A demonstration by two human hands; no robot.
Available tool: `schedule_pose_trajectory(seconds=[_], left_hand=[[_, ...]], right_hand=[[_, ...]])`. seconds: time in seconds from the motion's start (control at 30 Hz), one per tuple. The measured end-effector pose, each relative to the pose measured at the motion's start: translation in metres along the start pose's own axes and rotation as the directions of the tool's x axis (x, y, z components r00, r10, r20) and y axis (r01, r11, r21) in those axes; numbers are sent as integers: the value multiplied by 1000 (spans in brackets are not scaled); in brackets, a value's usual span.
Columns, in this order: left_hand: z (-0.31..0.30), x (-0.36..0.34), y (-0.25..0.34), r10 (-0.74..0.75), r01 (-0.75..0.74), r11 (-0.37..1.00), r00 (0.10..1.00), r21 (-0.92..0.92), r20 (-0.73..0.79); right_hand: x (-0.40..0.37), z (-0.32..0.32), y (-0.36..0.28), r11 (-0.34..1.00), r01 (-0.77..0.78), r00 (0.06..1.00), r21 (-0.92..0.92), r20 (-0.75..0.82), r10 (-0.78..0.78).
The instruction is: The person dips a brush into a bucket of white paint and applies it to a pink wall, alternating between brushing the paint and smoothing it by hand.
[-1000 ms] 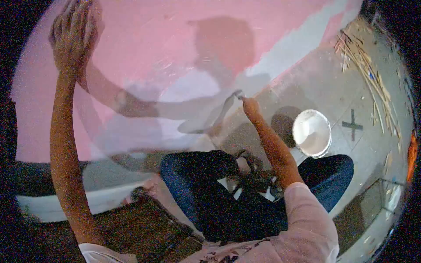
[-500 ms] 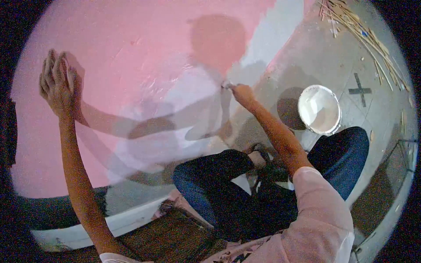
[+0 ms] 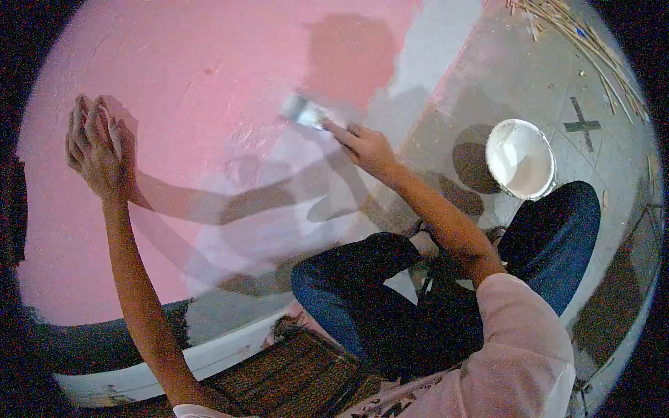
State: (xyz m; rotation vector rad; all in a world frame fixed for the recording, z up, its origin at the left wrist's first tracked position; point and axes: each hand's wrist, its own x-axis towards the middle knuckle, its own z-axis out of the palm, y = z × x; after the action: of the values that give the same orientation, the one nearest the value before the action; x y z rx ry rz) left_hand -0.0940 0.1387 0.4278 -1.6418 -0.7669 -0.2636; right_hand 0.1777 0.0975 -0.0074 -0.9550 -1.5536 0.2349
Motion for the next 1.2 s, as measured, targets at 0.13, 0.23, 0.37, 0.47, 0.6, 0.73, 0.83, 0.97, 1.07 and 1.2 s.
schedule_pose_trajectory(seconds=[0.13, 0.23, 0.37, 0.47, 0.6, 0.73, 0.83, 0.97, 1.07, 1.2], left_hand=[[-1, 0, 0, 8, -8, 1000, 1000, 5, -6], [-3, 1, -2, -7, 6, 999, 1000, 48, 16], [-8, 0, 0, 6, -20, 986, 997, 168, 80], [-4, 1, -1, 16, -22, 989, 999, 146, 45], [-6, -2, 0, 18, -18, 1000, 1000, 7, -6], [-4, -3, -4, 9, -10, 998, 1000, 62, 23], [-6, 2, -1, -7, 7, 1000, 1000, 23, -12], [-6, -3, 1, 15, -15, 999, 1000, 47, 8], [-10, -4, 0, -3, -3, 993, 999, 116, 48], [-6, -1, -1, -2, -1, 993, 1000, 119, 24]], right_hand=[[45, -24, -50, 992, 105, 994, -72, 45, -102], [25, 5, -6, 984, 13, 975, -178, 222, 27], [-114, 35, 135, 830, -233, 721, -507, 482, 497], [-205, 2, 184, 751, -477, 606, -457, 447, 658], [-140, 24, 152, 750, -565, 590, -344, 467, 659], [-2, 27, 41, 927, -161, 898, -340, 339, 280], [5, -11, 1, 988, -36, 976, -149, 206, 67], [10, -21, -17, 985, -2, 974, -171, 224, 41], [-28, 24, 52, 964, 13, 949, -264, 307, 72], [-75, 45, 130, 912, -90, 857, -401, 436, 276]])
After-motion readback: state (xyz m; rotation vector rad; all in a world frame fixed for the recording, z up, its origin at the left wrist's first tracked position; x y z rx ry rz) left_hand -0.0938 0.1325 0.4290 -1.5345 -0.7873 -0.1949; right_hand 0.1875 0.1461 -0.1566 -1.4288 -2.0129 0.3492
